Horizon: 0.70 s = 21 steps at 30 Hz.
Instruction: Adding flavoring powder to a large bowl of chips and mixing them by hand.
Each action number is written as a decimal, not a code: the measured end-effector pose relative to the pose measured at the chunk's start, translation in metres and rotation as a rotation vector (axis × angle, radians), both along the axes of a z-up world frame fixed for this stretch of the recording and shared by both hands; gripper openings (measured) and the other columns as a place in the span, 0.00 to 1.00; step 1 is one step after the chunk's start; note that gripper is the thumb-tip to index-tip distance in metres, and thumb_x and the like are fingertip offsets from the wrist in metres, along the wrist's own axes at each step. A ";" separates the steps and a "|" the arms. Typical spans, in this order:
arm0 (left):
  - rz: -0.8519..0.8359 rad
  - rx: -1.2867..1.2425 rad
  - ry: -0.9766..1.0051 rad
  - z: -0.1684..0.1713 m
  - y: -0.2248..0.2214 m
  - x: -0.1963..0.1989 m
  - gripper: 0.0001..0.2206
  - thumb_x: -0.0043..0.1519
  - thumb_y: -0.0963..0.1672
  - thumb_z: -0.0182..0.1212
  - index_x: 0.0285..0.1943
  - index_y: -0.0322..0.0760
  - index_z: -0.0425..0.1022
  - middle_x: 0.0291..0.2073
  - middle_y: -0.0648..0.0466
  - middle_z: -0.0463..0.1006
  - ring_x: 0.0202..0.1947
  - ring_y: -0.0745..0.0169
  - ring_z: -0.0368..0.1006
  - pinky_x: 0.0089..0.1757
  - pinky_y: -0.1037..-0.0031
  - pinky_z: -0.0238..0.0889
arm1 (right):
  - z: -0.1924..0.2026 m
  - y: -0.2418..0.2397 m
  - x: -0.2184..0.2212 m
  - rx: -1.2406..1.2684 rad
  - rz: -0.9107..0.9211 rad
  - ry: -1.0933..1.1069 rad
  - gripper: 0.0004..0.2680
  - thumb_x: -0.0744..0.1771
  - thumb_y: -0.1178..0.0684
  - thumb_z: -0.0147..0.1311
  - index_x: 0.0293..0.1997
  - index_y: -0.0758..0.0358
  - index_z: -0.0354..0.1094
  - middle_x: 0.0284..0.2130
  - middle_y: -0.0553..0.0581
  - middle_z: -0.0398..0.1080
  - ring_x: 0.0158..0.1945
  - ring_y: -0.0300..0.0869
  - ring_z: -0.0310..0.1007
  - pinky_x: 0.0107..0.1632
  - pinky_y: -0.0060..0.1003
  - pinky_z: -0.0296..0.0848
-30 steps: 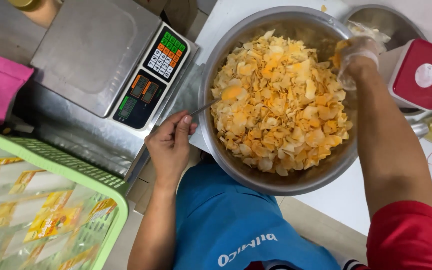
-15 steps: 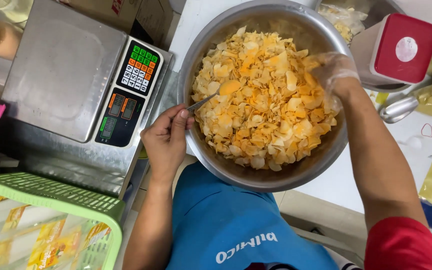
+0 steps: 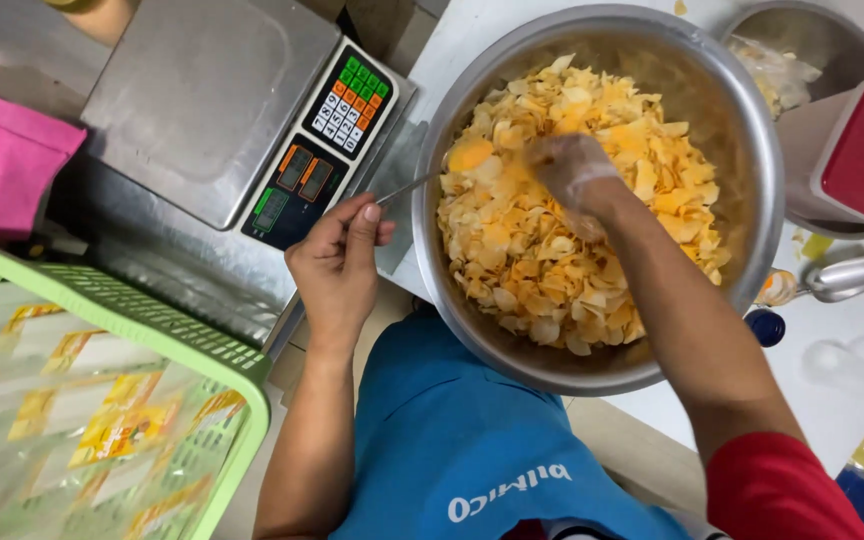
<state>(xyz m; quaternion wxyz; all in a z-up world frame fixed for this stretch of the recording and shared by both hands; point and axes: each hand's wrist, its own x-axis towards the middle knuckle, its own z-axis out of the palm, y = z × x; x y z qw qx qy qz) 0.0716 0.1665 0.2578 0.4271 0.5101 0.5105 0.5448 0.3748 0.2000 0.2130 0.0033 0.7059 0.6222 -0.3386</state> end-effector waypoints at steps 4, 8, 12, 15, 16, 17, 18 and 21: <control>0.035 0.002 -0.019 -0.001 -0.002 -0.006 0.06 0.68 0.38 0.61 0.48 0.25 0.81 0.28 0.36 0.82 0.29 0.61 0.80 0.34 0.69 0.78 | -0.085 0.015 0.024 0.112 0.017 0.021 0.09 0.66 0.55 0.50 0.44 0.58 0.79 0.39 0.65 0.79 0.49 0.61 0.77 0.54 0.53 0.75; 0.034 -0.004 -0.034 -0.006 -0.005 -0.009 0.06 0.68 0.37 0.61 0.49 0.25 0.81 0.29 0.36 0.83 0.29 0.61 0.80 0.34 0.70 0.79 | -0.046 0.003 -0.026 0.016 -0.178 0.203 0.12 0.65 0.57 0.48 0.45 0.47 0.79 0.38 0.58 0.78 0.46 0.57 0.78 0.52 0.46 0.75; 0.045 -0.009 -0.050 -0.009 -0.007 -0.006 0.06 0.67 0.38 0.62 0.48 0.27 0.81 0.29 0.37 0.83 0.30 0.61 0.81 0.34 0.69 0.80 | -0.042 -0.030 -0.033 -0.100 -0.145 0.185 0.10 0.66 0.55 0.50 0.45 0.53 0.80 0.40 0.65 0.78 0.49 0.62 0.77 0.53 0.52 0.75; 0.026 -0.007 -0.036 -0.010 -0.005 -0.002 0.06 0.68 0.38 0.62 0.49 0.26 0.81 0.30 0.36 0.83 0.30 0.61 0.80 0.34 0.68 0.80 | -0.055 -0.023 -0.025 -0.166 -0.071 0.104 0.09 0.66 0.55 0.54 0.42 0.47 0.81 0.39 0.59 0.79 0.47 0.58 0.79 0.53 0.48 0.77; 0.025 -0.006 -0.047 -0.011 -0.006 -0.002 0.06 0.67 0.38 0.62 0.49 0.26 0.81 0.30 0.36 0.83 0.31 0.60 0.80 0.34 0.68 0.80 | -0.050 -0.014 -0.017 -0.119 -0.127 -0.022 0.08 0.67 0.52 0.54 0.45 0.44 0.81 0.40 0.61 0.79 0.48 0.59 0.78 0.52 0.51 0.76; 0.020 0.000 -0.056 -0.013 -0.004 -0.002 0.06 0.67 0.38 0.62 0.49 0.26 0.81 0.31 0.36 0.83 0.31 0.60 0.81 0.34 0.68 0.80 | -0.047 -0.003 -0.010 -0.066 -0.186 -0.145 0.08 0.67 0.49 0.55 0.48 0.41 0.80 0.40 0.63 0.78 0.49 0.61 0.77 0.51 0.55 0.76; 0.017 -0.001 -0.053 -0.012 -0.006 -0.004 0.06 0.67 0.38 0.62 0.49 0.26 0.81 0.31 0.36 0.83 0.31 0.60 0.81 0.34 0.68 0.80 | -0.052 0.002 -0.004 -0.068 -0.189 -0.141 0.08 0.67 0.49 0.55 0.48 0.41 0.80 0.40 0.63 0.78 0.49 0.61 0.77 0.51 0.55 0.76; 0.033 -0.009 -0.043 -0.011 -0.011 -0.006 0.06 0.67 0.37 0.62 0.49 0.25 0.81 0.28 0.36 0.82 0.30 0.60 0.81 0.34 0.69 0.80 | -0.039 0.018 0.004 0.014 -0.259 -0.066 0.07 0.69 0.52 0.54 0.49 0.44 0.79 0.40 0.63 0.76 0.45 0.59 0.77 0.55 0.49 0.75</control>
